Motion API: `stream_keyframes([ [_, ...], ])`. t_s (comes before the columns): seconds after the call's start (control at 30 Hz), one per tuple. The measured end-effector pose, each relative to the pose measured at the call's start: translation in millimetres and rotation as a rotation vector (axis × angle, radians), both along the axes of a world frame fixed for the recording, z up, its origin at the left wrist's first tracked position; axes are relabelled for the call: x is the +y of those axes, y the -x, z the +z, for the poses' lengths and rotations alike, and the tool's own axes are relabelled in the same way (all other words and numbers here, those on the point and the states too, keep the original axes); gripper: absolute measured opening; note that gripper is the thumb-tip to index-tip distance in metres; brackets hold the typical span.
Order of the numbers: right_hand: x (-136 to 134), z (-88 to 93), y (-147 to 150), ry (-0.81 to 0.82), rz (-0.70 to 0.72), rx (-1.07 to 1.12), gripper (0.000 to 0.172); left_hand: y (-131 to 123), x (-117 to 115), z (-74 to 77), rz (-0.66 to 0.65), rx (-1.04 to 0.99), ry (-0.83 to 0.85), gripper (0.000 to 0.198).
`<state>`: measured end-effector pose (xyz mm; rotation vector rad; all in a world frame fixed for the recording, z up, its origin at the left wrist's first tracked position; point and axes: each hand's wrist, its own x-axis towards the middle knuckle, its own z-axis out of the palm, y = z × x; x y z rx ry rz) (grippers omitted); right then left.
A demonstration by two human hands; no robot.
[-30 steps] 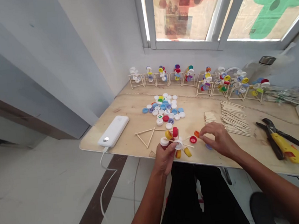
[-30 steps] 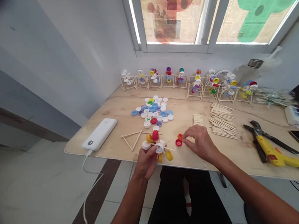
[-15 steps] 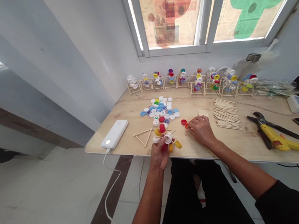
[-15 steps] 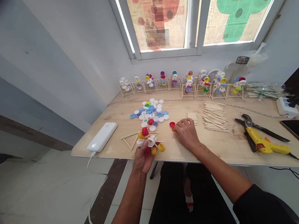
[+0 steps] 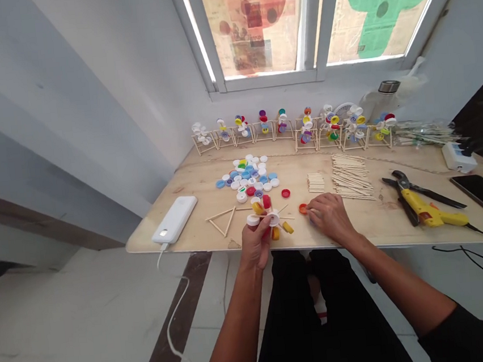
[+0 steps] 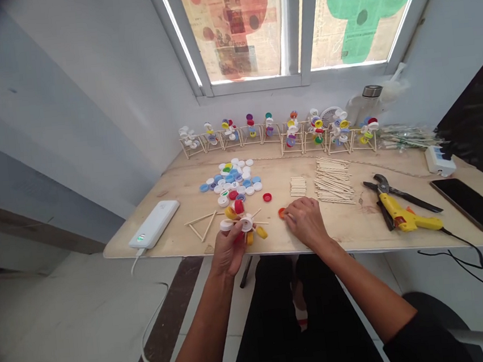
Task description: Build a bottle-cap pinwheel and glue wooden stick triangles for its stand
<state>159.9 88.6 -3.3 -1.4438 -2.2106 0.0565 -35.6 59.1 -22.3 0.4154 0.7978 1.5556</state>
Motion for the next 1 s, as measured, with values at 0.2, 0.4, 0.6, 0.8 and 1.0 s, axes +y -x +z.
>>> stream_keyframes([
  [0.2,-29,2.1,-61,-0.059,-0.098,0.195,0.021,-15,0,-2.9,-0.013,0.025,0.020,0.031],
  [0.4,-52,-16.8,-124,-0.131,-0.335,0.389,0.025,-24,-1,-4.4,0.021,0.020,0.024,0.030],
  [0.6,-55,-34.6,-110,0.106,-0.335,0.634,0.028,-26,-1,-8.5,0.041,0.055,0.018,0.032],
  [0.8,-52,-45.2,-108,0.053,-0.351,0.522,0.030,-28,2,-12.3,0.052,0.078,-0.006,0.031],
  [1.0,-52,-50.2,-110,0.029,-0.357,0.453,0.032,-31,2,-11.3,0.061,0.089,-0.014,0.032],
])
